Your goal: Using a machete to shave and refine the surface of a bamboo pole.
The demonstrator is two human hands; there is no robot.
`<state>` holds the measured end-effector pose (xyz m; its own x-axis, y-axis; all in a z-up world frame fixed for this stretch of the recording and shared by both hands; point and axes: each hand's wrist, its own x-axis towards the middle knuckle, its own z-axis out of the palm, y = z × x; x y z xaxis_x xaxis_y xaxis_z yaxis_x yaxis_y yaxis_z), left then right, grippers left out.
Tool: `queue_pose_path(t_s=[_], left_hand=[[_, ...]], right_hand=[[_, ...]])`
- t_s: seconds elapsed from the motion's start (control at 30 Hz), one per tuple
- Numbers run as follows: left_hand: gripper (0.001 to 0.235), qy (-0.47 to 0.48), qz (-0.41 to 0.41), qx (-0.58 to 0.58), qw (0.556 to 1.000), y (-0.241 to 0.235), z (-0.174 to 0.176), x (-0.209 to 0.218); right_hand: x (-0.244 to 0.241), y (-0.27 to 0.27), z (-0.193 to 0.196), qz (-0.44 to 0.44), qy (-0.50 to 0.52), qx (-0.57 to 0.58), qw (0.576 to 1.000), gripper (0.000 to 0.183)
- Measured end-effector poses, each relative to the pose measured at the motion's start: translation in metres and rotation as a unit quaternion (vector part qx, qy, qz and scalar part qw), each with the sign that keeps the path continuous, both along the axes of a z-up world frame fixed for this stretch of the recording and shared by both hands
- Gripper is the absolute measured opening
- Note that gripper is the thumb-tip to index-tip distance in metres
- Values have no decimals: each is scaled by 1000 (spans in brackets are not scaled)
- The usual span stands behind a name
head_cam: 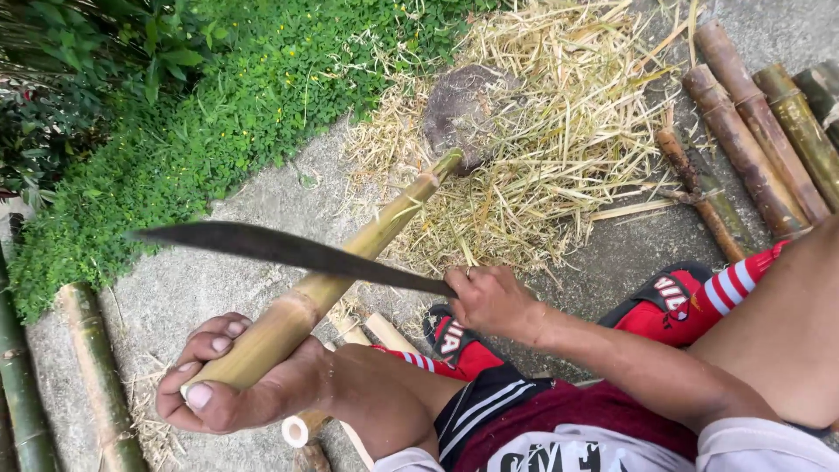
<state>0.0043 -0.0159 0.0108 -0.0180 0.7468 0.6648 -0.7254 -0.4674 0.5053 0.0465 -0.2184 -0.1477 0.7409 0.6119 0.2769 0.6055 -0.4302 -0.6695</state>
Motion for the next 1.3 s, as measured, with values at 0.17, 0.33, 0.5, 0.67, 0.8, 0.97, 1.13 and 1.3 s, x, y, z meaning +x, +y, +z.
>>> queue_pose_path(t_s=[0.17,0.33,0.5,0.67,0.8,0.97,1.13,1.3], left_hand=[[30,6,3,-5,1000,11,0,-1],[31,21,10,-10,1000,12,2,3],[32,36,18,-21,999,20,2,-7],[33,34,17,-16,999,25,1,-3],[33,55,35,-6,998,24,-1,-5],[35,18,10,2,1000,25,-2,5],[36,34,32,-2,999,6,5,3],[31,15,72,41,996,-9,13,10]], right_hand=[[32,5,-56,-43,114,-73,990,13],[14,8,-46,-21,68,-11,997,16],[43,10,-98,-43,127,-66,989,17],[32,11,-75,-50,147,-97,983,21],[47,12,-112,-54,94,-111,988,22],[78,-6,-129,-96,281,-88,951,27],[13,0,-64,-48,255,-35,965,18],[-23,3,31,9,22,77,997,22]])
